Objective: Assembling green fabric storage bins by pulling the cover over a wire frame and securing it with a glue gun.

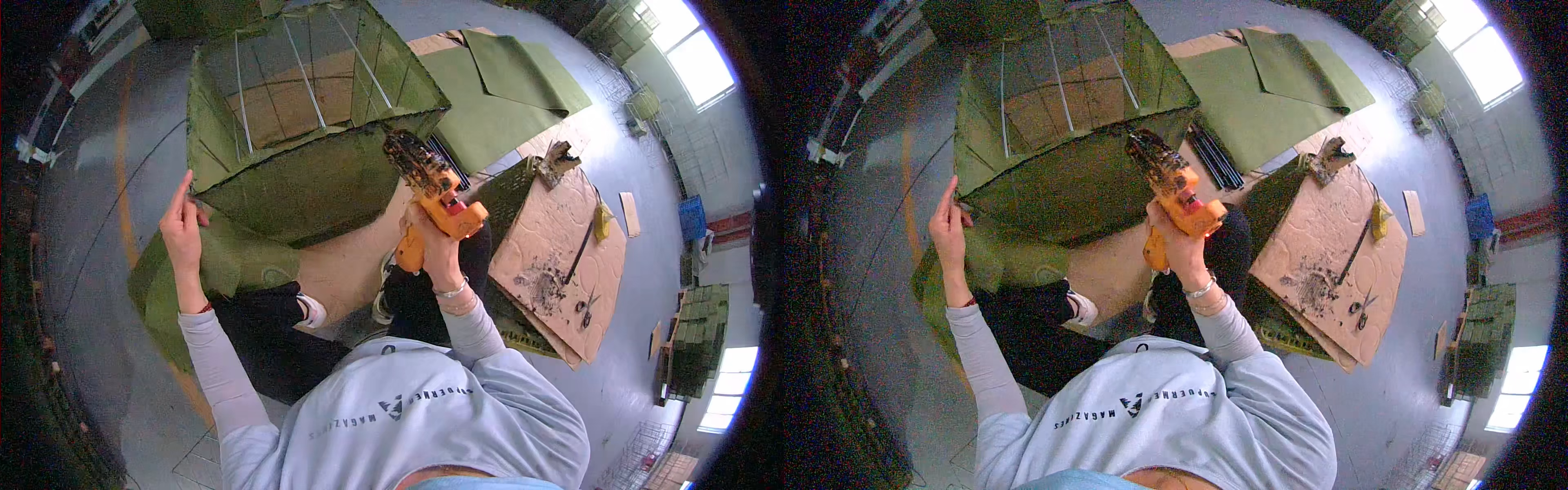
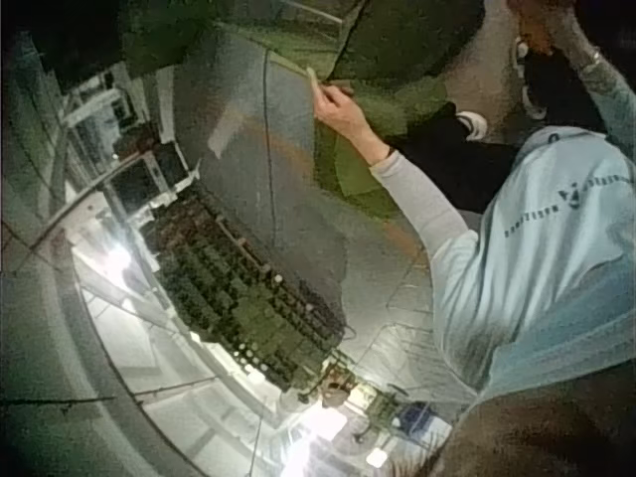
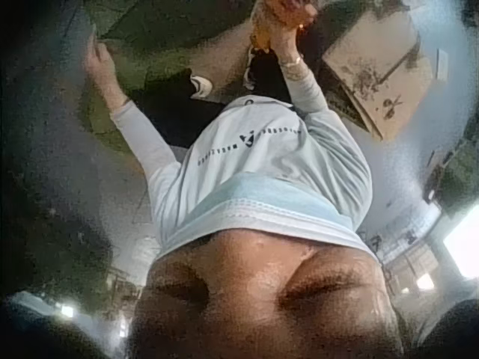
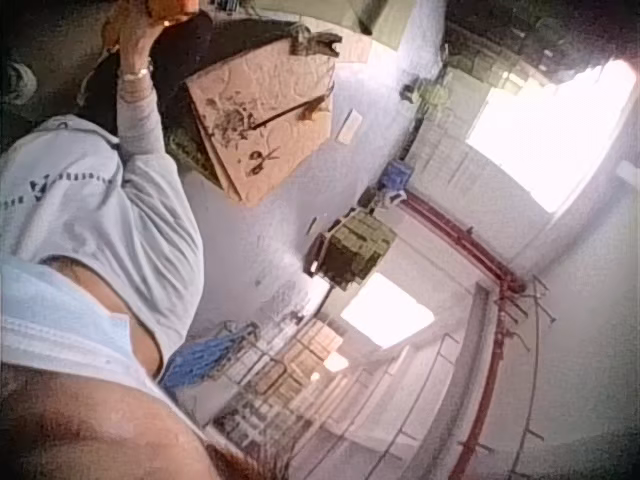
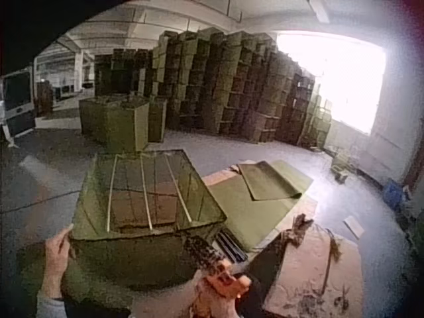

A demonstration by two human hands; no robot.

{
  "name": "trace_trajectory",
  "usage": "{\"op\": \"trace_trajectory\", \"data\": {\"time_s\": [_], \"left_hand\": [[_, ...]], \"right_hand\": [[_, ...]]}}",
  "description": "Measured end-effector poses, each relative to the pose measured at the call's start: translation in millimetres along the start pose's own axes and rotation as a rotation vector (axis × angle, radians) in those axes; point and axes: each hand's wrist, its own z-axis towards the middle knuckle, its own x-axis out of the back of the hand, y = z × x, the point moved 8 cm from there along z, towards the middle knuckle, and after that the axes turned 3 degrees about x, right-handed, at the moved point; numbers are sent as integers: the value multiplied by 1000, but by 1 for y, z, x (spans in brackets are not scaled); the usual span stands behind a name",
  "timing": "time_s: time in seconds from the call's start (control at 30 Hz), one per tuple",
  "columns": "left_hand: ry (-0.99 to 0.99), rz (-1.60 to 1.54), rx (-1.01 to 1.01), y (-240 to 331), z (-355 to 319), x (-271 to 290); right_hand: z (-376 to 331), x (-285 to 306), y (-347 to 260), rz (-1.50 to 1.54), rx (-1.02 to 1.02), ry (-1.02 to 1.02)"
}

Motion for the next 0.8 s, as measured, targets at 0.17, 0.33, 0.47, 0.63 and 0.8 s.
{"op": "trace_trajectory", "data": {"time_s": [0.17,0.33,0.47,0.63,0.8], "left_hand": [[0,22,24,-1,-1,-2],[8,53,5,-5,0,1],[13,34,-7,-1,1,-1],[14,4,17,-3,-2,1],[4,-17,13,-3,0,0]], "right_hand": [[-7,-16,3,96,-15,-110],[-7,-16,7,44,-25,-119],[-8,-18,10,-120,-3,-118],[-11,-26,2,108,-19,-146],[-13,-25,3,49,-95,-109]]}}
